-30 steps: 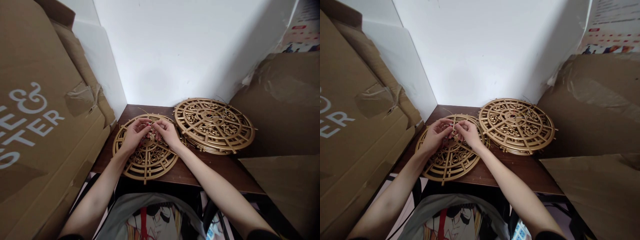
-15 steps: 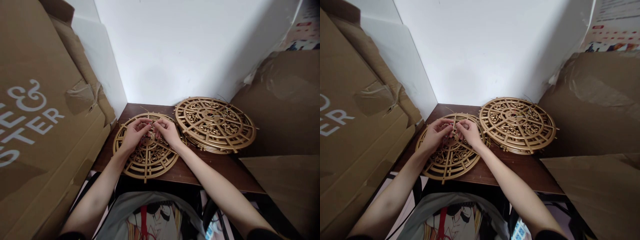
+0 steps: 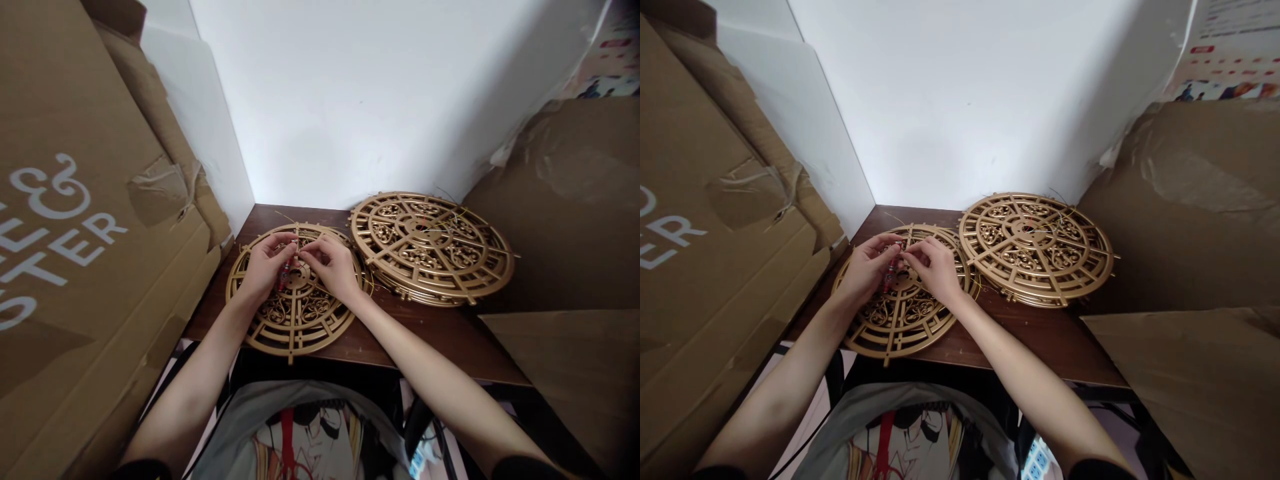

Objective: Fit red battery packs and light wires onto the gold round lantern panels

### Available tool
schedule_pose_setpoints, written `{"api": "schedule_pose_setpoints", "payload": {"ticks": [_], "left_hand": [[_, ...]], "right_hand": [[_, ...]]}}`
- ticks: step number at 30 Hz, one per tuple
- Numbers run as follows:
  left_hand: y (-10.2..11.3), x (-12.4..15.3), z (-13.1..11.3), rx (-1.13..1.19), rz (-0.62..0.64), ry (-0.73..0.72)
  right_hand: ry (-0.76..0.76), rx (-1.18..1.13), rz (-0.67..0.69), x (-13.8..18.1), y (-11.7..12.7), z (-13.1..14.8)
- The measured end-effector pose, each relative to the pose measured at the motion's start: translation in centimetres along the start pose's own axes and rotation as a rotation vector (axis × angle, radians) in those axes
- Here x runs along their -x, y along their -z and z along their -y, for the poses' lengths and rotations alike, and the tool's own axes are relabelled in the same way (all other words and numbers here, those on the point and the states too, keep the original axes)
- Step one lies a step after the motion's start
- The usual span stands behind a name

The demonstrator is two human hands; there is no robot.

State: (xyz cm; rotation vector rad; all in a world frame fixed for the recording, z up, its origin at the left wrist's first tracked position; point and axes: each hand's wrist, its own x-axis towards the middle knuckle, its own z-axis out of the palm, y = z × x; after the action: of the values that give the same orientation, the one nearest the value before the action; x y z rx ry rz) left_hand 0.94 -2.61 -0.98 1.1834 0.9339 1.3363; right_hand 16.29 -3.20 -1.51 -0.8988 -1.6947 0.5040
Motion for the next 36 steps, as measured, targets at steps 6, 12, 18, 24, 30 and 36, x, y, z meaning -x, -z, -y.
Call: {"api": "schedule_pose_setpoints", "payload": {"ticks": [6,12,18,24,30,36], "left_hand": [[-0.2,0.0,-0.4,0.146,-0.036,0.026],[0.6,-0.9,-0.8,0.456,-0.155,0.208],[0.7,-1.2,-1.4,0.714,-0.177,0.355],[0.4,-1.1,-1.7,0.781,-0.195,0.391],[0.4,-1.1,-1.7,0.772,-0.205,0.400],[0.1,-1.1,-1.7,0.778,-0.236,0.402]], "right_hand": [[-0.002,0.016,0.052,0.1,-0.1,-0.3],[0.171,0.013,0.179,0.6,-0.4,-0.7],[0.342,0.116,0.327,1.1,-0.8,-0.8],[0.381,0.244,0.376,1.2,-0.8,-0.6],[0.412,0.324,0.383,1.4,-0.9,-0.7],[0.446,0.412,0.381,1.4,-0.9,-0.5]]}}
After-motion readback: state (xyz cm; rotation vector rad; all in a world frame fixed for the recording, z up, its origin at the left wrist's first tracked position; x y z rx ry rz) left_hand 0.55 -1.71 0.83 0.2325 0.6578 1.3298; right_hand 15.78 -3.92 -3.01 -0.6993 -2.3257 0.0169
